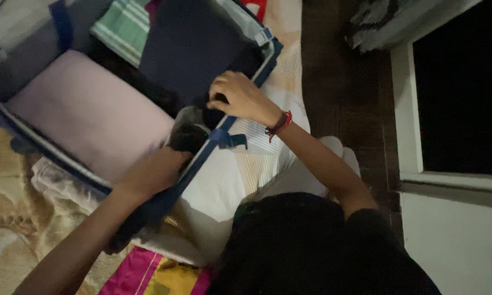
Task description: The person packs various items of clothing including socks, shirts, and small folded garments into a suitcase on a bed, arranging them into different compartments and layers.
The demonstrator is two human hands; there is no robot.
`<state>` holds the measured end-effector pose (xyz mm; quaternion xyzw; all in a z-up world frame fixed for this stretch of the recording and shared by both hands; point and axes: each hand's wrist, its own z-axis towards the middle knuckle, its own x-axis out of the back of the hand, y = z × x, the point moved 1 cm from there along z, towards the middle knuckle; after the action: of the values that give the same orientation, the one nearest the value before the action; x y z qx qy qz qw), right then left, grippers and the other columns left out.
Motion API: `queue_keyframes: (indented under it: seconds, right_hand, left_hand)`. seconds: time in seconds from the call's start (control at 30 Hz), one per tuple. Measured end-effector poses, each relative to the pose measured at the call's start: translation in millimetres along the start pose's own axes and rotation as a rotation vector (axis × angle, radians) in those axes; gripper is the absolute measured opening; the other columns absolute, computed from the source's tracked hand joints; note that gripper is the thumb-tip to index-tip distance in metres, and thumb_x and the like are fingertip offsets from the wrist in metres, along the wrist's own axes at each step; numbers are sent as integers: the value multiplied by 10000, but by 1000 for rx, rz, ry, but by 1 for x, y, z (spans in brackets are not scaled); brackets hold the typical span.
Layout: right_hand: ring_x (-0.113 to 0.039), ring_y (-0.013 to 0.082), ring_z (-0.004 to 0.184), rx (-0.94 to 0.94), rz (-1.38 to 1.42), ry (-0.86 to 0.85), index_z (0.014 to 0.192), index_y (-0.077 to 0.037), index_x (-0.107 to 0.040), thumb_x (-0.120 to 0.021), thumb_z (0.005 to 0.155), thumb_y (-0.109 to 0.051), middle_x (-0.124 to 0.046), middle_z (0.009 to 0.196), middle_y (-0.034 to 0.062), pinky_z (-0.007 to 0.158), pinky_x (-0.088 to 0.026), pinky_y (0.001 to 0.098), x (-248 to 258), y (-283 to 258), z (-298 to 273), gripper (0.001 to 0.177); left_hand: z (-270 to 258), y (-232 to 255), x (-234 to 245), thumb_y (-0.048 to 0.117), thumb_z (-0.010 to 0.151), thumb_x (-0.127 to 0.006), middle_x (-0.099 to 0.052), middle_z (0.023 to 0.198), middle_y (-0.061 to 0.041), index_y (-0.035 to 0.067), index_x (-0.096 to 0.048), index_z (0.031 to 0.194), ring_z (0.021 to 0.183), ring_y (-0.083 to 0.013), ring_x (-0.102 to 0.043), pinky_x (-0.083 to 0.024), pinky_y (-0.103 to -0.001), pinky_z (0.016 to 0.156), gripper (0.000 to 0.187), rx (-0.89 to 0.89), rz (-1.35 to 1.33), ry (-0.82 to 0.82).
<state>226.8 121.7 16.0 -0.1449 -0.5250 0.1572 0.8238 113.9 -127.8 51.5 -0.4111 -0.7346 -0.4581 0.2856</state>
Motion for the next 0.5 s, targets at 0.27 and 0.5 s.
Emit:
queue_keyframes:
  seconds: [0.27,0.5]
  right_hand:
    - [-654,250,700,-100,158,385,744,-91,-687,-664,983,-142,-683,730,74,688,-498,390,-8,4,-17,245]
    - [-682,171,961,-212,907,688,1194,-99,-577,-631,1006,-38,-622,1143,80,807,-609,299,-16,31,-46,205]
  left_hand:
    - [46,42,49,176,911,-607,-699,689,-149,84,-675,1035,619,-322,-707,-561,-435,538,169,-100,259,226]
    - [118,112,65,238,965,-622,-636,558,-48,68,-667,895,437,-192,-618,-471,-359,419,189,-491,269,457]
